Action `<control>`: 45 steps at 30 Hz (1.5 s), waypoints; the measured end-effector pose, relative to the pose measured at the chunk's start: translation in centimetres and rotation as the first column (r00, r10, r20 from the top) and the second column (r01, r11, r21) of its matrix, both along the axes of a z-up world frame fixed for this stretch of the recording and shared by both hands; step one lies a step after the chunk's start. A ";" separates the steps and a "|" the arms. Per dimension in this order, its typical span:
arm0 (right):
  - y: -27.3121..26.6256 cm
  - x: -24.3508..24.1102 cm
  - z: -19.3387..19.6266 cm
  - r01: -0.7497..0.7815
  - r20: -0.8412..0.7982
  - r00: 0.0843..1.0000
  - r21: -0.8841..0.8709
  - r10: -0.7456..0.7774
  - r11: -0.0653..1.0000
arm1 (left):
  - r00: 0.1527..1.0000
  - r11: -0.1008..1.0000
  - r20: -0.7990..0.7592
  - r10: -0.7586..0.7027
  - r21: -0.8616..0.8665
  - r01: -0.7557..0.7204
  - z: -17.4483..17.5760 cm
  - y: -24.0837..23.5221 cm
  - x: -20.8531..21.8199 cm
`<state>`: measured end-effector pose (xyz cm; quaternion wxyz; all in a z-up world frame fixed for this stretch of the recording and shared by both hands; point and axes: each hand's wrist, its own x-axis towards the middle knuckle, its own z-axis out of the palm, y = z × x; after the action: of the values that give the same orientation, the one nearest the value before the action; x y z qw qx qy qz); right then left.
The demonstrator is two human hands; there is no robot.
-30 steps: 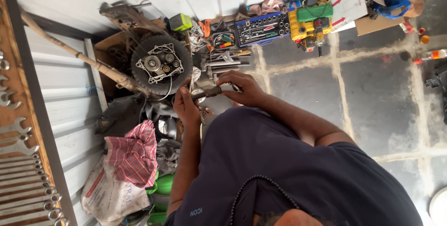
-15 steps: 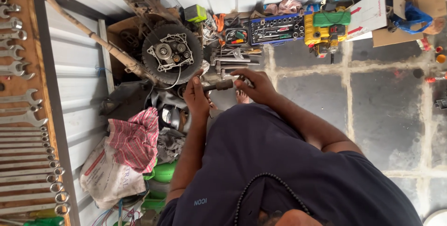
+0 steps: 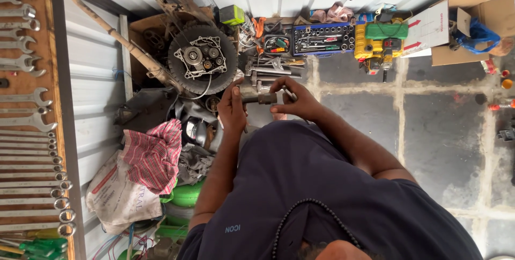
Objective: The person works at a cluttered workbench in a motorcycle repair shop, holding a small metal component and applying liquid from a plastic bottle onto it. They then fit and turn the component by hand, reach up to a shelf to retrieve an item, and continue handling and fitting the part.
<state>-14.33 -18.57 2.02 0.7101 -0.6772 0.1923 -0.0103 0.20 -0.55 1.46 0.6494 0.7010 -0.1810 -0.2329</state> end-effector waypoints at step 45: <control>20.0 42.9 6.5 -0.085 0.434 0.879 0.545 -0.195 0.834 | 0.815 0.794 -0.108 0.569 -0.185 -0.579 -0.6 22.0 7.3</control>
<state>28.53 1.39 8.48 0.8982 -0.4155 0.0281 -0.1406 7.50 21.46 0.90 0.7634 0.6447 0.0317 -0.0213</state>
